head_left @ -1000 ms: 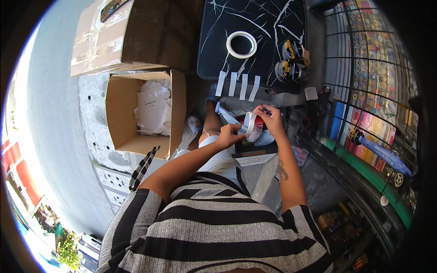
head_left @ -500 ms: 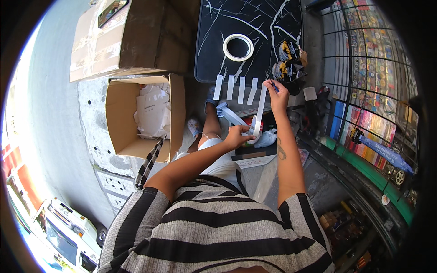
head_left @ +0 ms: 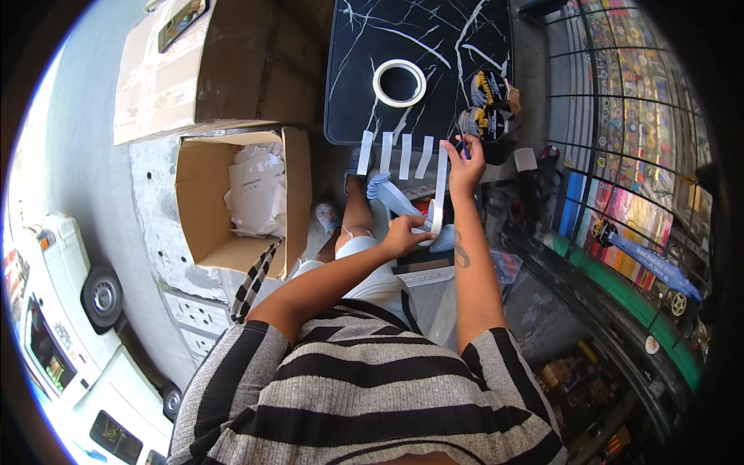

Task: The person assembles medals by cutting white tape into strips, attaching them to medal ribbons, and securing the ribbons to the medals. They then place the assembled medals into a cardboard box.

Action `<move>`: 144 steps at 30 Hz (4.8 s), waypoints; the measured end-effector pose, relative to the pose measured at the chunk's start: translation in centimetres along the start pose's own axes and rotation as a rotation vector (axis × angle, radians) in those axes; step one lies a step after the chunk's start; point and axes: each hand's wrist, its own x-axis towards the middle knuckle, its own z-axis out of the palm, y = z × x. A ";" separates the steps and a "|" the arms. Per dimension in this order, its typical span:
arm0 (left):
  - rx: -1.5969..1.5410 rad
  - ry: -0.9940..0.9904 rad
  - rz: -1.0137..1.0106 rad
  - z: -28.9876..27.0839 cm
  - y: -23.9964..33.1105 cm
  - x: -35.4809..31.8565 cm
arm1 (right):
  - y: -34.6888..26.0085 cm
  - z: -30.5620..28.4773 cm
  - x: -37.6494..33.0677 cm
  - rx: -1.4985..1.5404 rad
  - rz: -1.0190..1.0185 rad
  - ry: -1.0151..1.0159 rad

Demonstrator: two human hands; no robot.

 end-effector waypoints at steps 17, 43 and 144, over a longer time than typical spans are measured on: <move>-0.079 -0.031 -0.081 -0.2 -1.0 -0.1 | -1.2 -9.5 -1.4 -0.344 0.194 -0.526; -0.088 -0.063 -0.080 -0.7 -0.8 -1.0 | 0.3 -10.3 -2.9 -0.052 0.372 -0.773; -0.072 -0.333 0.027 -10.1 7.9 -7.4 | -10.5 -9.2 -5.9 0.265 0.619 -1.124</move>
